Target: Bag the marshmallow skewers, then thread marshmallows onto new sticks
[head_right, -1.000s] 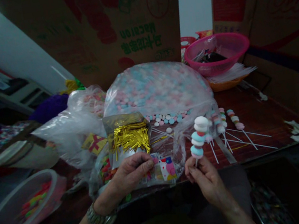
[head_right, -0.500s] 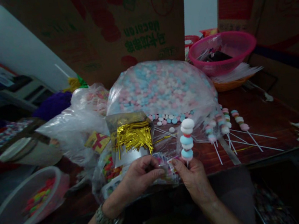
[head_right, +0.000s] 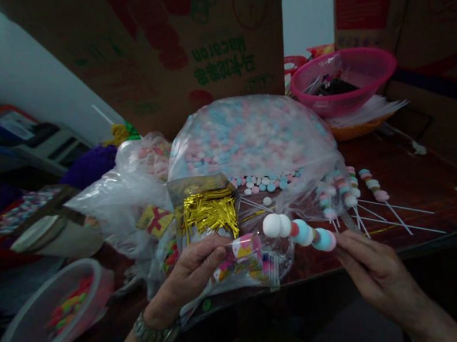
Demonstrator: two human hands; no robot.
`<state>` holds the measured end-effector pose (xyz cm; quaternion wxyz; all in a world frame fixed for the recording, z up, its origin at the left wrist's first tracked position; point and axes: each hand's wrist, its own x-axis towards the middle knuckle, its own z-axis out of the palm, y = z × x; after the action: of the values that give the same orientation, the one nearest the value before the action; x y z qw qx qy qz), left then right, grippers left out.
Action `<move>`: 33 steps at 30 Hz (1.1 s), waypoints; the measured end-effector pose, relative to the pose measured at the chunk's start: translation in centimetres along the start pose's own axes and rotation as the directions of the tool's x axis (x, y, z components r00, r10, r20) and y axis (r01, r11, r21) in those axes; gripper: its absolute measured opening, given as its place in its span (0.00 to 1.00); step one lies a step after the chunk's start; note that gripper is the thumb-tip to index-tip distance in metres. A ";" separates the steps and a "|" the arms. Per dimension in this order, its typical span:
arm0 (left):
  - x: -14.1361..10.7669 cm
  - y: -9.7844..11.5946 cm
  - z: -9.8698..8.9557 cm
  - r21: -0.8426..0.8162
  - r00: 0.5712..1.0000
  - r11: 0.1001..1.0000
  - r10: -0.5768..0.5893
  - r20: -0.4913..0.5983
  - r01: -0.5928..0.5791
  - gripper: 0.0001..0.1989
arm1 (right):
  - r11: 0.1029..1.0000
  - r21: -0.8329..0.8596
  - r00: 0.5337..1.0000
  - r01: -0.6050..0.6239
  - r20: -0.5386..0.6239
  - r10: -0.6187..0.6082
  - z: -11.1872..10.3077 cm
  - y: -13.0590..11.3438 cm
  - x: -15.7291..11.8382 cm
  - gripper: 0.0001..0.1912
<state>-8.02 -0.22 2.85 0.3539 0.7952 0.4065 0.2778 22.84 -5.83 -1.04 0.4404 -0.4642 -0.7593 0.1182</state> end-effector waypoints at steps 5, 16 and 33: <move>0.5 0.2 0.2 -0.026 1.000 1.000 0.006 0.022 -0.005 0.16 | 0.959 -0.209 0.981 0.192 0.076 -0.180 -1.2 0.3 0.5 0.20; 1.4 -0.2 1.5 0.198 0.999 0.980 -0.010 0.051 0.000 0.16 | 0.748 -0.528 0.915 0.401 0.258 -0.309 -3.7 0.8 0.7 0.17; 2.7 2.7 2.8 0.411 0.936 0.905 -0.050 0.347 -0.105 0.23 | 0.910 -0.316 0.894 0.267 0.434 -0.111 -1.8 -0.5 1.7 0.17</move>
<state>-3.45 -0.02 3.71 0.2353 0.8952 0.3762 0.0422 23.61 -5.15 1.30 0.1877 -0.4260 -0.8847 0.0238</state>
